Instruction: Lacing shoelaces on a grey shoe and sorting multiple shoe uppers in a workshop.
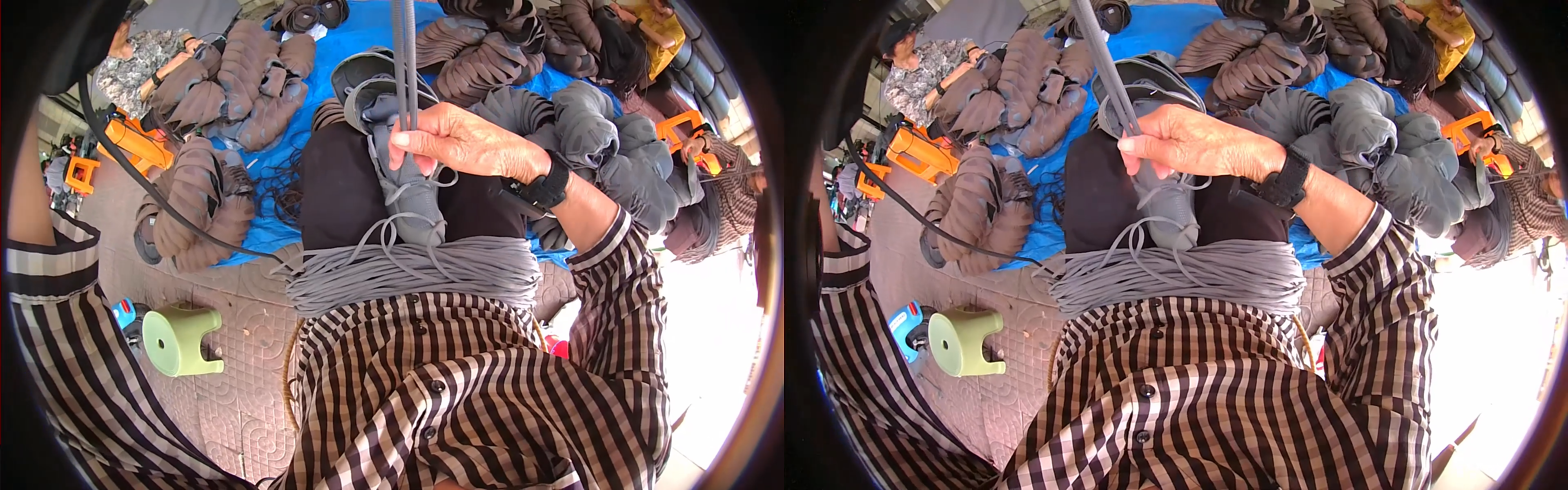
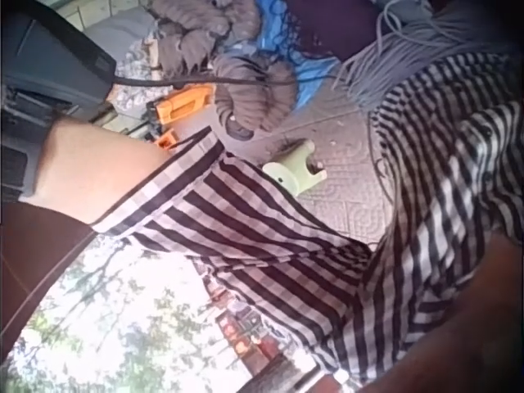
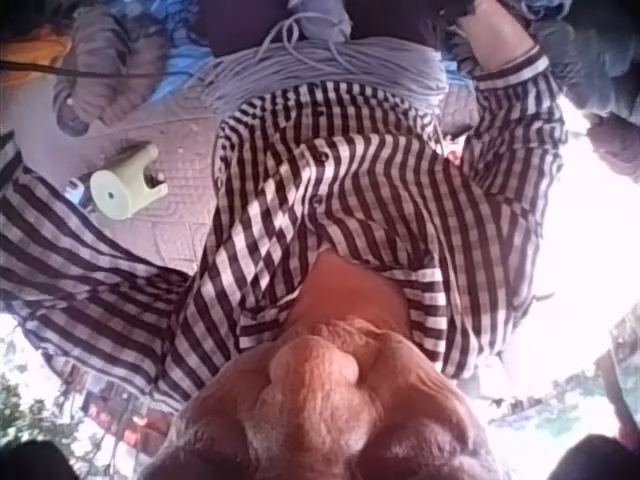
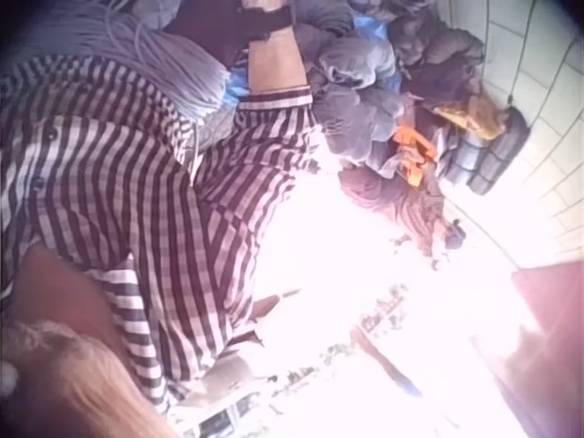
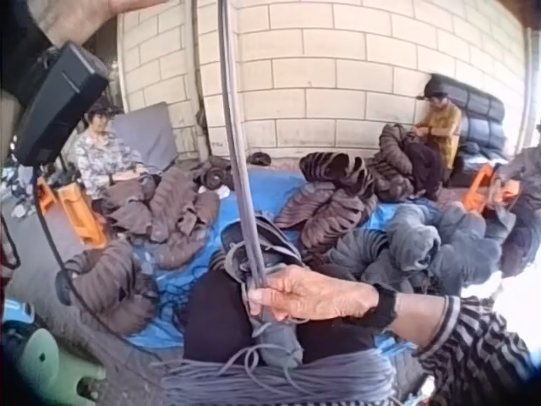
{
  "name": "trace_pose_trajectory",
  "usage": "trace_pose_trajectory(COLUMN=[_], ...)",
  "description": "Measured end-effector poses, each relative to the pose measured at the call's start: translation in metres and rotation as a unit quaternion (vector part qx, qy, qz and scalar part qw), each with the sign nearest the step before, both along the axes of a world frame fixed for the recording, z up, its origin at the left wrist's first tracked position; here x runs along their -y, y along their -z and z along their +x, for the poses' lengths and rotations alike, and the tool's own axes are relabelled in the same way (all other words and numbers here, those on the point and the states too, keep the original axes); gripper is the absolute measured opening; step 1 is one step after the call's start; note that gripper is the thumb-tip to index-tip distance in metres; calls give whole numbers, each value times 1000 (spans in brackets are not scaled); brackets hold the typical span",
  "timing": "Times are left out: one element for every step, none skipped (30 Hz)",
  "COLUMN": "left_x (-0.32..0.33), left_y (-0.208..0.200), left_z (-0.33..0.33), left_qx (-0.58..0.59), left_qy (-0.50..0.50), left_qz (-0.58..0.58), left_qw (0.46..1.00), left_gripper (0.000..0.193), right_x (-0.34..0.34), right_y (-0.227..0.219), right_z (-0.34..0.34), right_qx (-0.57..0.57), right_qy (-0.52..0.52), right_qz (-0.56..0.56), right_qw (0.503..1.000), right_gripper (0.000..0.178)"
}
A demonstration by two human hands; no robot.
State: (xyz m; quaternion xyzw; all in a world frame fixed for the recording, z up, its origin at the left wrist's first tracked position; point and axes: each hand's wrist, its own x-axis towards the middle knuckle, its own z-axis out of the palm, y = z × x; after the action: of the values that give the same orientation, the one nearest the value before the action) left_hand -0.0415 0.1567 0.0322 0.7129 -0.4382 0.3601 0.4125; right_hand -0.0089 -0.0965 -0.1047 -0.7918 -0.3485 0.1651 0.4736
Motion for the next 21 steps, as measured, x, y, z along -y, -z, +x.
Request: trace_pose_trajectory(left_x=[-2, -3, -4, -5, -7, -8, -9, -9, -8, -7, -6, -3, 1, 8, 20, 28, 49, 60, 66, 68, 74], left_y=[-1, -2, -3, -4, -4, -4, -5, -6, -7, -8, -8, -11, -13, -18, 29, 73, 106, 146, 185, 215, 224], left_z=[-1, -1, -2, -2, -3, -4, -4, -3, -1, 1, 4, 2, 1, 2, -23, -41, -57, -56, -55, -54, -52], left_qx=[12, 23, 34, 45, 55, 66, 77, 88, 98, 108, 117, 134, 150, 166, -37, -57, -66, -93, -139, -134, -128], left_qy=[-12, -22, -32, -42, -53, -64, -74, -83, -91, -98, -104, -105, -105, -104, 67, 74, 44, 66, 51, 24, 3], left_qz=[1, 3, 5, 7, 8, 9, 10, 11, 11, 12, 13, 16, 19, 21, 36, 157, 237, 291, 303, 335, 366], left_qw=[1000, 1000, 999, 998, 997, 996, 994, 993, 991, 989, 988, 985, 983, 980, 996, 983, 968, 950, 941, 932, 922], left_gripper=[12, 12, 12, 12, 12, 12, 12, 12, 12, 12, 12, 12, 12, 12, 4, 12, 17, 23, 32, 35, 39], right_x=[-2, -3, -5, -8, -10, -12, -14, -14, -13, -11, -9, -9, -7, -5, 1, -12, -20, -28, -34, -39, -39], right_y=[-6, -12, -14, -13, -14, -15, -15, -11, -9, -7, -4, -1, -1, 0, 5, 5, 6, 4, 2, -6, -4], right_z=[0, -2, -2, 2, 2, 3, 4, 7, 9, 12, 16, 20, 23, 27, 26, 27, 30, 30, 27, 21, 22], right_qx=[1, -18, -35, -34, -34, -54, -74, -71, -72, -86, -101, -129, -123, -131, -142, -137, -149, -142, -136, -140, -133], right_qy=[-2, -10, -17, -1, -3, -5, -8, -5, -3, 31, 67, 88, 95, 119, 156, 150, 148, 121, 97, 88, 88], right_qz=[1, 35, 68, 82, 83, 91, 100, 106, 106, 133, 159, 186, 192, 195, 201, 202, 196, 191, 186, 169, 156], right_qw=[1000, 999, 997, 996, 996, 994, 992, 992, 992, 987, 980, 970, 969, 965, 957, 958, 958, 964, 968, 972, 975], right_gripper=[42, 42, 42, 41, 41, 40, 40, 41, 41, 39, 37, 38, 38, 39, 40, 43, 43, 44, 44, 44, 45])
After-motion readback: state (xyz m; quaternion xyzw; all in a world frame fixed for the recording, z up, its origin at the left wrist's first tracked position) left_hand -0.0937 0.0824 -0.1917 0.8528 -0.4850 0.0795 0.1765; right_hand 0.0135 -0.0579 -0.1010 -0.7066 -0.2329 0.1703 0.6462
